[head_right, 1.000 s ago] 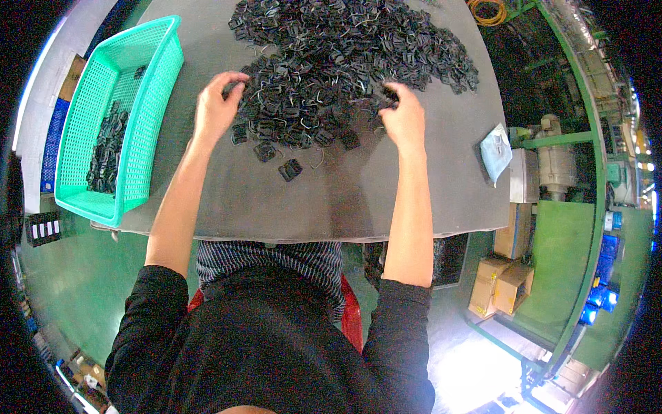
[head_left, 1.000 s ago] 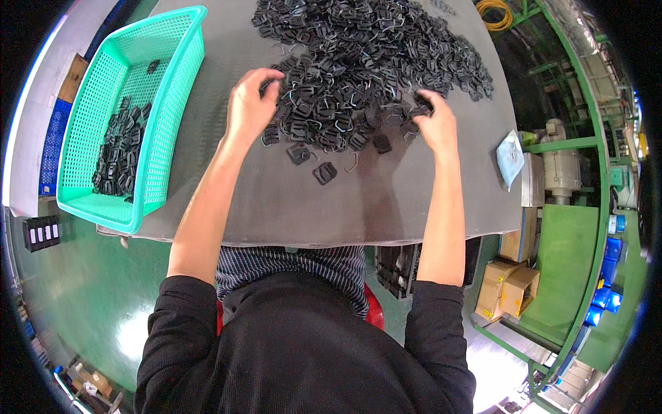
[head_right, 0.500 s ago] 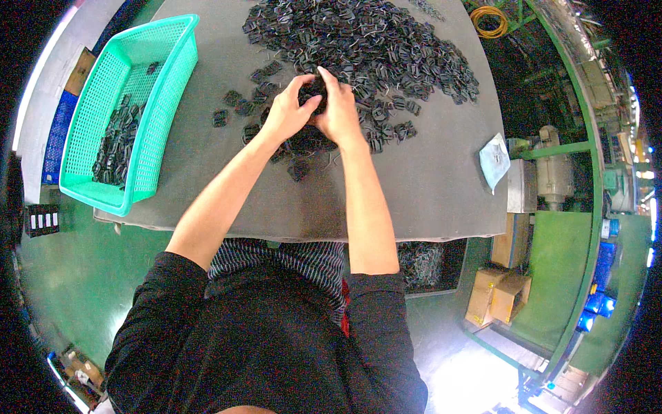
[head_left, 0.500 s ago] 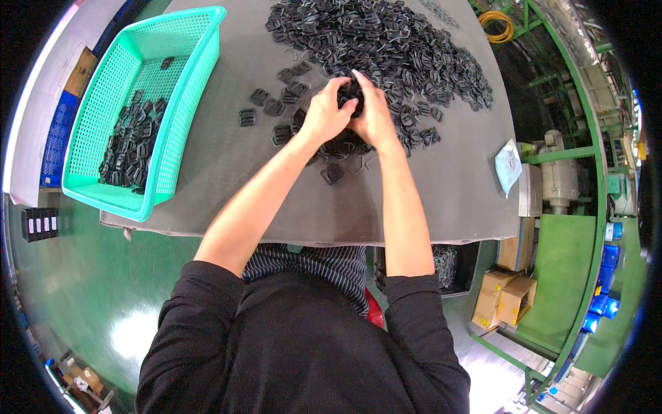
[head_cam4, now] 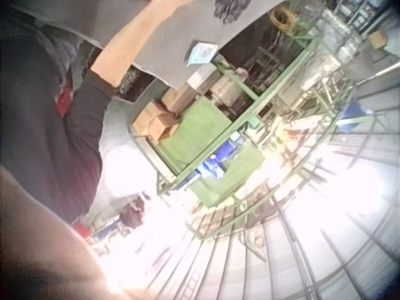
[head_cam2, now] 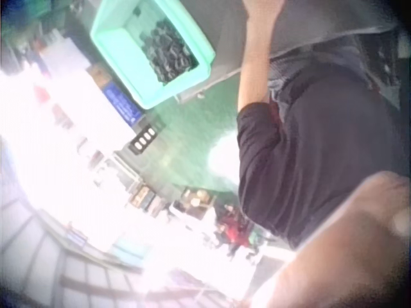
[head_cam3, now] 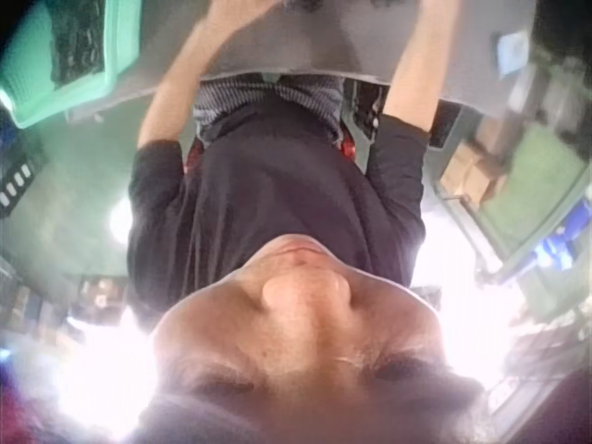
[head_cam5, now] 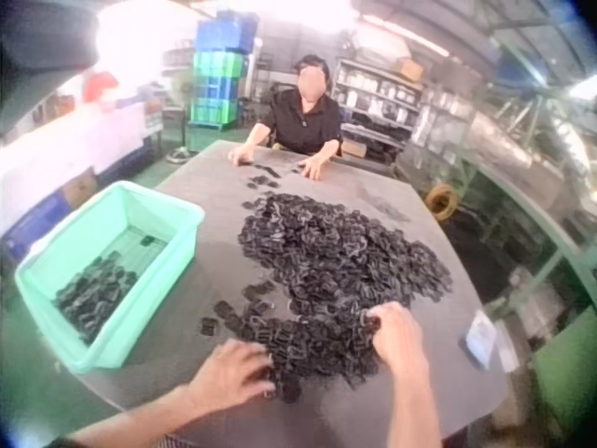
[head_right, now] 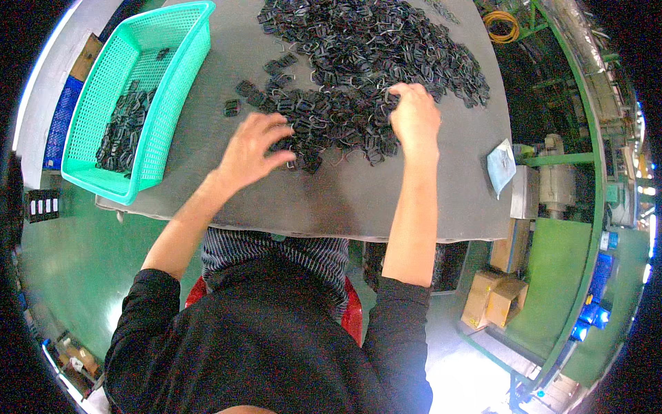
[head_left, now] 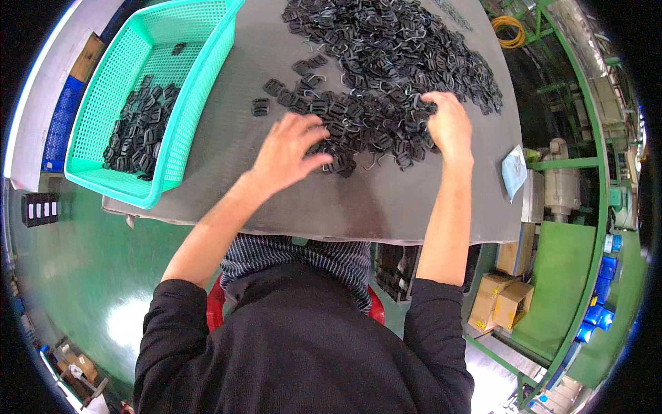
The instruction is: The person sorts small black plastic buckles and metal hooks by hand on a metal table, placing the buckles into a teal basket and the hooks into a black bin.
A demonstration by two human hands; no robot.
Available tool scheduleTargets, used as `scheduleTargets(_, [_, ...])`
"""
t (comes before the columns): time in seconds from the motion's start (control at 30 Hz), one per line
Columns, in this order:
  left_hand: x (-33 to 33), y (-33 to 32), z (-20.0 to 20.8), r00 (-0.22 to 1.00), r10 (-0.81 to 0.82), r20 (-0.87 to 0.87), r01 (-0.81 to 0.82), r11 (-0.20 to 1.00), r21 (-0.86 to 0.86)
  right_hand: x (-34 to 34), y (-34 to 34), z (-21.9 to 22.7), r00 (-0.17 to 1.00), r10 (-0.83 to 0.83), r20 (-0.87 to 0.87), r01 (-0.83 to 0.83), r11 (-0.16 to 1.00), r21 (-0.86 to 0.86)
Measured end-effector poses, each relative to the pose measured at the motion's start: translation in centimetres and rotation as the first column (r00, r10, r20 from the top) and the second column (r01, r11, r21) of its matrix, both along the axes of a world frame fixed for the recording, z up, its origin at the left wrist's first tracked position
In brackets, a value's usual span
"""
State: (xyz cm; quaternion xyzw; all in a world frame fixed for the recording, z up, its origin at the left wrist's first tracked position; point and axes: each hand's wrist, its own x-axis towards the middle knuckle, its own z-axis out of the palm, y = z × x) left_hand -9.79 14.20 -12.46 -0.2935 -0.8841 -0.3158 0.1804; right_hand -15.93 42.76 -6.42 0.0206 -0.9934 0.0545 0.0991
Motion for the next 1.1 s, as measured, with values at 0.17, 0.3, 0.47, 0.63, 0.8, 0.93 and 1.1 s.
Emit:
scheduleTargets(0.17, [0.6, -1.2, -2.1, 0.99, -0.083, 0.117, 0.095, 0.99, -0.102, -5.0, -9.0, -2.5, 0.934, 0.357, 0.022, -0.315, 0.852, -0.419])
scheduleTargets(0.3, [-0.9, -3.3, -1.3, 0.954, -0.115, 0.277, 0.073, 0.985, 0.158, -7.2, -14.6, -5.3, 0.92, 0.364, 0.146, -0.303, 0.896, -0.324])
scheduleTargets(0.47, [-5.7, -6.0, -0.6, 0.839, 0.336, 0.428, -0.467, 0.848, 0.249, -6.6, -15.0, -6.2, 0.888, 0.461, 0.008, -0.429, 0.833, -0.35])
scheduleTargets(0.63, [-8.4, -4.9, -0.5, 0.675, 0.612, 0.413, -0.567, 0.788, -0.241, -8.9, -13.0, -4.5, 0.826, 0.508, 0.245, -0.186, 0.655, -0.732])
scheduleTargets(0.8, [-8.4, -4.8, -1.0, 0.715, 0.408, 0.569, -0.384, 0.908, -0.169, -12.4, -14.3, -5.8, 0.939, 0.335, 0.077, -0.279, 0.874, -0.397])
scheduleTargets(0.93, [-6.9, -6.8, -2.5, 0.751, 0.048, 0.658, -0.331, 0.89, 0.313, -11.6, -16.2, -7.9, 0.87, 0.488, 0.065, -0.361, 0.722, -0.59])
scheduleTargets(1.1, [-4.3, -9.0, -2.4, 0.457, -0.766, 0.453, -0.673, 0.036, 0.739, -9.2, -15.5, -5.6, 0.845, 0.453, 0.283, 0.116, 0.362, -0.925])
